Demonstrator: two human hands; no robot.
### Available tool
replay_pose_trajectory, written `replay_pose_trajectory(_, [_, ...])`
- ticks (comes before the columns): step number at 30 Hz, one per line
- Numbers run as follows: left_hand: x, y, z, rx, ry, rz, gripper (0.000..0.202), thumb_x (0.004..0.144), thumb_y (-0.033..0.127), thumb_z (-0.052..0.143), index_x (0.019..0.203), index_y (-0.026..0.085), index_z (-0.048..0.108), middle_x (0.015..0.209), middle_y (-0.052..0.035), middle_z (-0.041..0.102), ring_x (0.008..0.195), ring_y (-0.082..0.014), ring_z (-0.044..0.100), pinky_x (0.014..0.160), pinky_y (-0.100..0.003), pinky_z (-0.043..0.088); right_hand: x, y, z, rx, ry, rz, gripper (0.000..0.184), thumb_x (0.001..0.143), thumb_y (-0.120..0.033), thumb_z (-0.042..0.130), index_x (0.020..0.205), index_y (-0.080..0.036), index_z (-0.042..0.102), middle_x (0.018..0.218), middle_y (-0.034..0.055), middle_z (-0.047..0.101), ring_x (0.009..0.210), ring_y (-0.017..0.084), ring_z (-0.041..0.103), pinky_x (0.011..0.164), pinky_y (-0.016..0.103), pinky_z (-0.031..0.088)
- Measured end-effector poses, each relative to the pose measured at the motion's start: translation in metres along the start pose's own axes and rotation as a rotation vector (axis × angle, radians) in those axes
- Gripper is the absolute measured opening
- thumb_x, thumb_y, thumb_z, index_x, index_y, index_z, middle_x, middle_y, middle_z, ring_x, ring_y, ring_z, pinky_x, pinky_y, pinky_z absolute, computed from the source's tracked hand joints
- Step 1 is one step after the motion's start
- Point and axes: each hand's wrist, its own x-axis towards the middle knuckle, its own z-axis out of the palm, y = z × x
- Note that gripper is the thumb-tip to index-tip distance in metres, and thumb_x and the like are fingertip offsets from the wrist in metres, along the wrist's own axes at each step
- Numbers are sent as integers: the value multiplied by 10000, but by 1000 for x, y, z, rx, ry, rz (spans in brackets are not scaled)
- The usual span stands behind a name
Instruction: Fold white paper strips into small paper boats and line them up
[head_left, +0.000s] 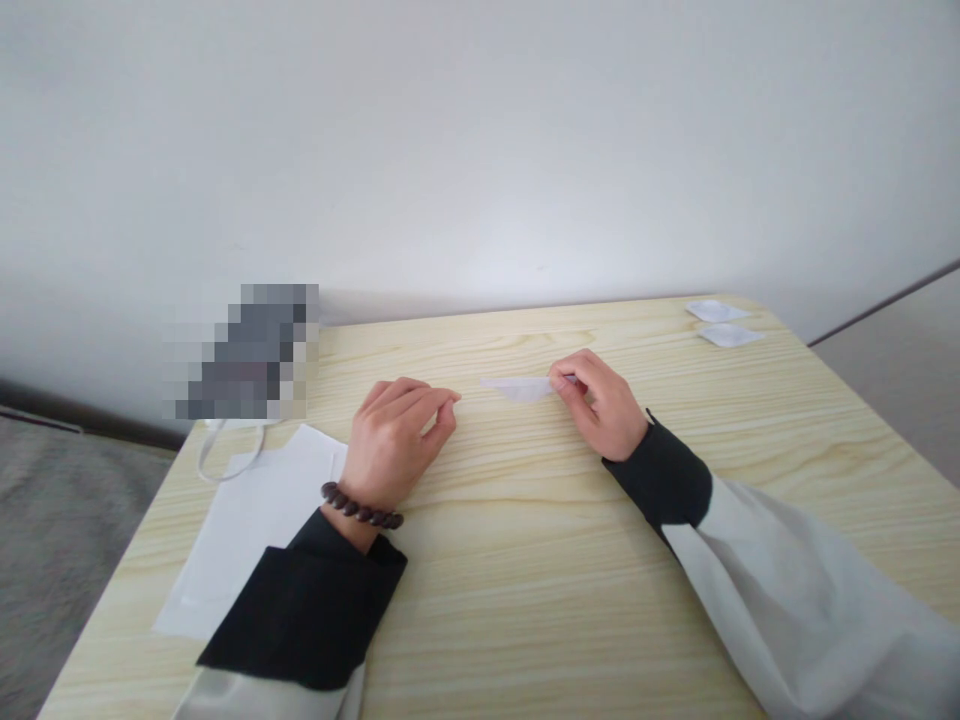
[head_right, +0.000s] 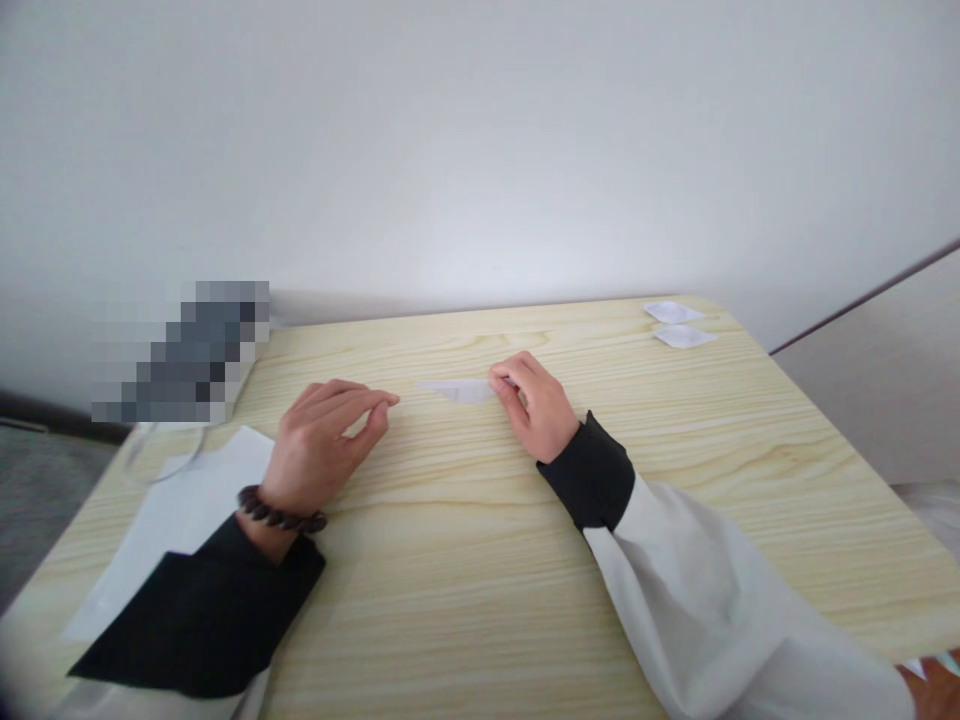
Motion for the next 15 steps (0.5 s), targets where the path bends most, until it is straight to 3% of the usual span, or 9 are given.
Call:
replay_pose_trajectory(5, [-2, 1, 4, -39, -12, -17, 125, 845, 181, 551, 874, 147, 669, 852, -51, 716, 809, -187, 644, 745, -319, 502, -1, -1, 2, 76, -87, -8, 118, 905, -178, 446, 816, -178, 524, 763, 39, 554, 717, 140, 510, 663, 264, 416])
replay_pose_trajectory(9, [-2, 3, 6, -53, -28, -90, 161, 836, 184, 554, 967, 142, 639, 930, -64, 695, 870, -194, 638, 801, -328, 511, -1, -5, 3, 88, -77, 10, 113, 897, -177, 459, 814, -176, 536, 757, 36, 559, 715, 136, 514, 655, 259, 415])
replay_pose_trajectory(12, [-3, 4, 6, -46, -74, -147, 313, 822, 167, 562, 1133, 135, 577, 1049, -87, 658, 959, -211, 616, 840, -346, 511, -1, -7, 2, 98, -77, 33, 113, 888, -186, 476, 813, -171, 559, 747, 34, 570, 699, 131, 523, 640, 254, 418])
replay_pose_trajectory(15, [-3, 6, 7, -74, -127, -79, 460, 817, 130, 558, 1272, 171, 496, 1178, -95, 593, 1043, -214, 576, 865, -351, 506, -2, -9, 3, 161, -98, 103, 101, 876, -209, 506, 874, -165, 597, 764, 32, 611, 674, 123, 542, 604, 243, 423])
